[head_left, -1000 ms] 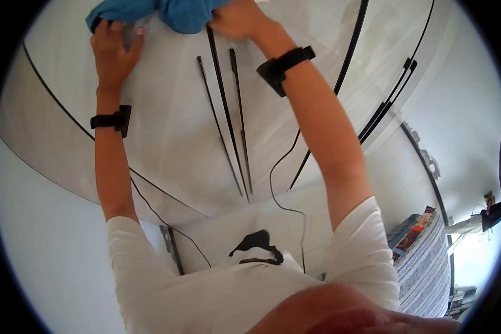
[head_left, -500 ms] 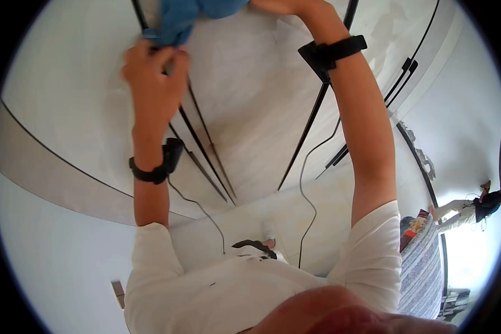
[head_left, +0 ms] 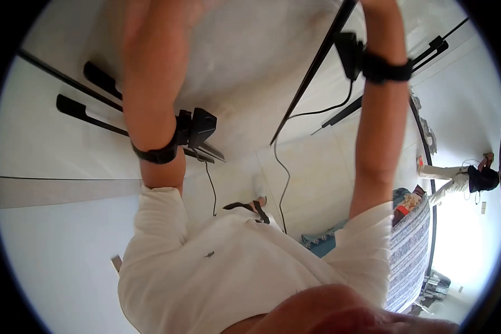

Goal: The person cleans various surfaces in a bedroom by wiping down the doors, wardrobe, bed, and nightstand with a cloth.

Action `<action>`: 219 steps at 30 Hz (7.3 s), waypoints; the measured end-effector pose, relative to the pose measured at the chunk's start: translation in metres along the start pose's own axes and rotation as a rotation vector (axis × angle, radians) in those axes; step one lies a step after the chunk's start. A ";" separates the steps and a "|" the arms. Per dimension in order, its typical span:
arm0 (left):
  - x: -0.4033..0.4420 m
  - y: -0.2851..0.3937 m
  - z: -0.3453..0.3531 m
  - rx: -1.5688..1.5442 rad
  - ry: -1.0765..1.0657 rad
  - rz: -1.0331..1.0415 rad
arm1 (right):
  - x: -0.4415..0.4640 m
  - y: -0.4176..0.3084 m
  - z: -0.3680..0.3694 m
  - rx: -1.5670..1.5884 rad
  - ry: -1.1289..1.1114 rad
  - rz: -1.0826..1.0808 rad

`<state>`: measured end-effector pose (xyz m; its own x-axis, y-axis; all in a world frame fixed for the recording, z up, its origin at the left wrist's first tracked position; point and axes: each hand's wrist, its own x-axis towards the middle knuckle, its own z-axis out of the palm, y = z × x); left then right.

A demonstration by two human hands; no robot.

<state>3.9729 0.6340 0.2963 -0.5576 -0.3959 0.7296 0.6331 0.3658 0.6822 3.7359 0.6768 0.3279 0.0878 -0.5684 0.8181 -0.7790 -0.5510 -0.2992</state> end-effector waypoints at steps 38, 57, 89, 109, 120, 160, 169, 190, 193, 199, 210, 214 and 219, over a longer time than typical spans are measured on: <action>-0.201 -0.172 0.014 -0.732 0.371 -0.723 | -0.261 0.006 0.108 -0.290 -0.336 0.812; 0.004 -0.196 0.205 0.691 -0.001 -0.222 | -0.307 0.070 -0.042 0.900 -0.186 1.154; 0.035 -0.321 0.368 0.794 0.045 -0.090 | -0.313 0.164 -0.209 -0.624 0.049 0.919; 0.107 -0.276 0.360 0.652 -0.094 0.269 | -0.227 0.134 -0.254 -0.793 0.175 0.610; 0.025 -0.333 0.348 0.567 -0.130 -0.153 | -0.328 0.182 -0.198 -0.757 0.053 0.862; -0.089 -0.392 0.324 0.780 -0.406 -0.353 | -0.524 0.160 -0.130 -0.045 -0.089 0.865; -0.003 -0.334 0.377 0.510 -0.238 -0.217 | -0.365 0.173 -0.247 -0.035 0.629 0.527; 0.015 -0.391 0.422 0.308 -0.147 -0.341 | -0.338 0.242 -0.244 -0.462 0.315 0.643; -0.012 -0.409 0.424 0.401 -0.216 -0.383 | -0.374 0.251 -0.228 -0.385 0.306 0.734; -0.040 -0.419 0.422 0.403 -0.263 -0.447 | -0.395 0.247 -0.230 -0.211 0.263 0.798; 0.014 -0.383 0.427 0.637 -0.125 -0.355 | -0.389 0.236 -0.254 0.032 0.197 0.772; 0.047 -0.383 0.445 0.600 0.103 -0.113 | -0.333 0.229 -0.297 -0.078 0.142 0.520; 0.020 -0.466 0.477 0.439 0.609 0.056 | -0.338 0.246 -0.311 -0.070 0.038 0.471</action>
<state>3.4107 0.8575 0.0148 -0.0542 -0.7162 0.6957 0.3087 0.6506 0.6938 3.3211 0.9232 0.1309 -0.3069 -0.7229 0.6191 -0.7686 -0.1953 -0.6091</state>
